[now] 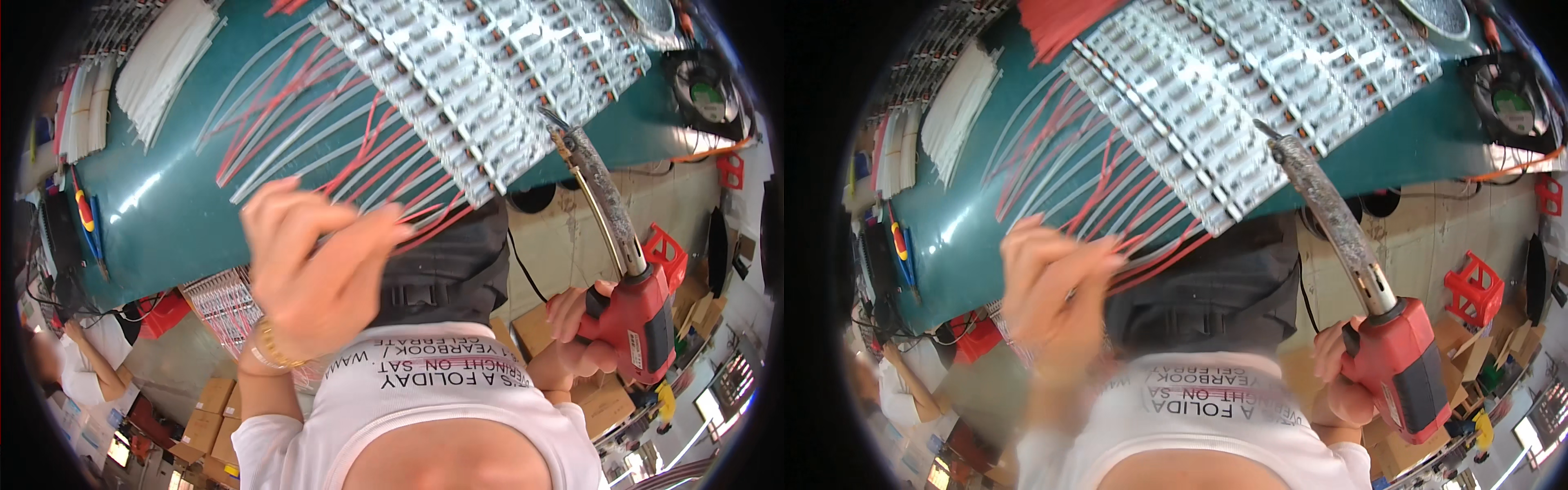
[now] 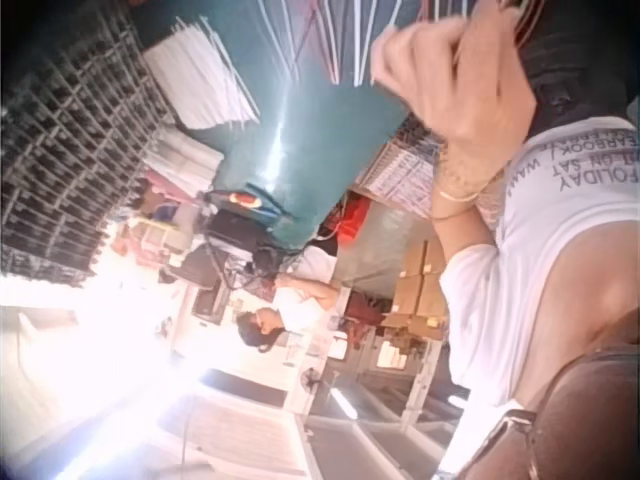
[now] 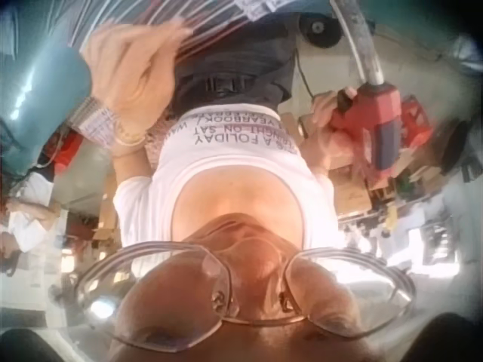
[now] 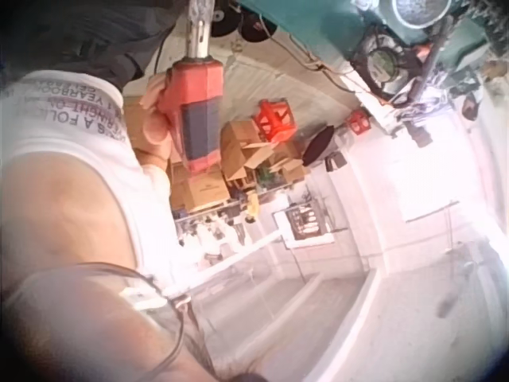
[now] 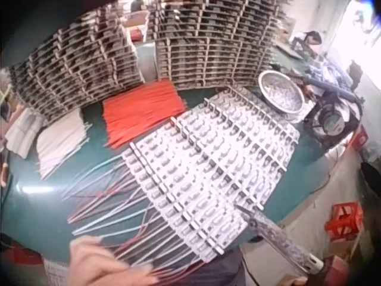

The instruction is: The person uses a soldering iron to attach white and red wires to a grid of electronic components on a workbench. They repeatedly pick up individual wires, place them into slots on the board, and apply heat to secure them.

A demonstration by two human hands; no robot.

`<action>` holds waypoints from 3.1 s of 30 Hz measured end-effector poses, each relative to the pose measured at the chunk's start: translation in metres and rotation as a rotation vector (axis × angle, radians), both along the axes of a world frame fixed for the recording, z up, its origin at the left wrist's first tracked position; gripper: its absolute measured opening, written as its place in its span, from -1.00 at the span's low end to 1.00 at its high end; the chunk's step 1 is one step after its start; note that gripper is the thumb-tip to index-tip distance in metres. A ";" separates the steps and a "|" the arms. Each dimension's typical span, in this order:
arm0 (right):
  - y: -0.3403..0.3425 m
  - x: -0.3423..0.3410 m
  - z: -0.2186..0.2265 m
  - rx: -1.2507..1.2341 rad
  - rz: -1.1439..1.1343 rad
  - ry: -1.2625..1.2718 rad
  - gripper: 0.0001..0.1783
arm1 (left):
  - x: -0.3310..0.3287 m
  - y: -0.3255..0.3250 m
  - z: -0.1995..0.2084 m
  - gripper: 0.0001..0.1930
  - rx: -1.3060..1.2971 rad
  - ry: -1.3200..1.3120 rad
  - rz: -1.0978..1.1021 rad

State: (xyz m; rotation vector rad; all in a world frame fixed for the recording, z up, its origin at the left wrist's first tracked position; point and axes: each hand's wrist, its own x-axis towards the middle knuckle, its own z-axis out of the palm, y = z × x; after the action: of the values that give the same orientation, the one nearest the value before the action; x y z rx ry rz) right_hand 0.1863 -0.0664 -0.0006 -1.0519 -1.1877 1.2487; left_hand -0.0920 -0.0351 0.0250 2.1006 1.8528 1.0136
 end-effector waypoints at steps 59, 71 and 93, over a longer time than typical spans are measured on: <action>0.112 -0.069 0.025 -0.304 -0.071 -0.119 0.05 | -0.043 0.169 -0.024 -0.87 -0.072 -0.111 -0.144; 0.112 -0.070 0.027 -0.325 -0.075 -0.240 -0.12 | -0.044 0.173 -0.023 -0.89 -0.099 -0.095 -0.173; 0.100 -0.051 0.011 -0.160 -0.040 0.006 -0.03 | -0.047 0.218 -0.012 -0.87 0.175 0.420 -0.103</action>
State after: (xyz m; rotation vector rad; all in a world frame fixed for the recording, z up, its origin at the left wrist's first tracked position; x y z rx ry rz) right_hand 0.1355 0.0331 0.0103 -1.1828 -1.0707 1.3309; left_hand -0.1387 0.1826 0.0126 2.6524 1.8547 0.7795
